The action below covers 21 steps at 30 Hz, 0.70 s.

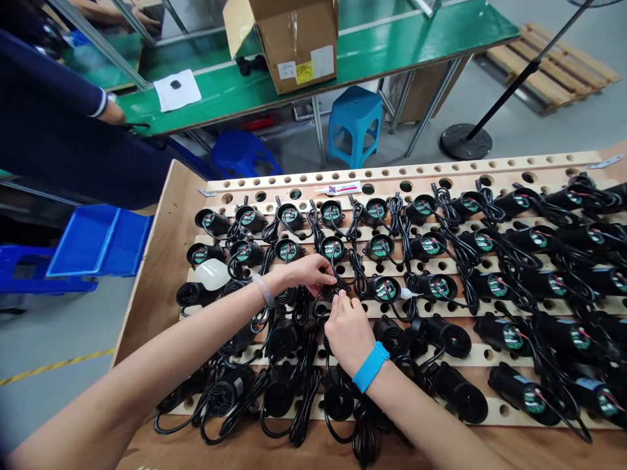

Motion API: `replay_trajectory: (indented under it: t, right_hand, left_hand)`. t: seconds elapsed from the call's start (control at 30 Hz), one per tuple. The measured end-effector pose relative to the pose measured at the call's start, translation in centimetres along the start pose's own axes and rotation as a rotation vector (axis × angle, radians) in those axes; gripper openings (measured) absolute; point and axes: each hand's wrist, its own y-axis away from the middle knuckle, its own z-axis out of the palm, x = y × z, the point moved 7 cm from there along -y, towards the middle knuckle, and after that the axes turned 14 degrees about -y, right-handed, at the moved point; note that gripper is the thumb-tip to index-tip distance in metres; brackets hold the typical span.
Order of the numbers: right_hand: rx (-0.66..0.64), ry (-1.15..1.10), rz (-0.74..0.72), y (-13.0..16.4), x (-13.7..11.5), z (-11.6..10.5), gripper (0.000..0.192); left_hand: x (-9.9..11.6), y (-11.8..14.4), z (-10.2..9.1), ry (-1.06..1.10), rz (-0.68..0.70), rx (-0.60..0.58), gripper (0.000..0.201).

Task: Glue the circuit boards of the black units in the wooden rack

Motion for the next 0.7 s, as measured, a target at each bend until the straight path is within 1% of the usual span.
replay_trajectory:
  t: [0.1,0.17,0.23,0.33,0.4,0.5,0.6,0.7]
  right_hand:
    - [0.043,0.011,-0.029,-0.2,-0.3,-0.2,0.038]
    - [0.062,-0.001,-0.054,0.0,-0.1,-0.6,0.039]
    - [0.068,-0.029,-0.076,0.3,0.6,-1.3,0.038]
    - [0.069,-0.067,-0.074,0.5,2.0,-2.2,0.038]
    - [0.061,-0.077,-0.06,0.5,2.7,-2.4,0.043]
    - [0.024,-0.071,-0.048,0.4,2.9,-2.0,0.049]
    - [-0.026,-0.054,-0.051,0.3,2.5,-1.6,0.041]
    - [-0.098,-0.048,-0.104,0.0,2.0,-1.4,0.029]
  left_hand:
    - [0.3,0.7,-0.1,-0.087,-0.006,0.114,0.009]
    - [0.5,1.3,-0.2,-0.147,0.008,0.187,0.01]
    - [0.7,1.7,-0.2,-0.183,0.035,0.243,0.011]
    - [0.5,1.8,-0.1,-0.18,0.064,0.29,0.012]
    - [0.2,1.7,-0.1,-0.15,0.063,0.301,0.013]
    - [-0.6,1.8,0.3,-0.083,0.028,0.288,0.017]
    - [-1.0,1.9,0.6,-0.024,-0.007,0.247,0.025]
    - [-0.9,1.8,0.5,-0.008,-0.007,0.214,0.021]
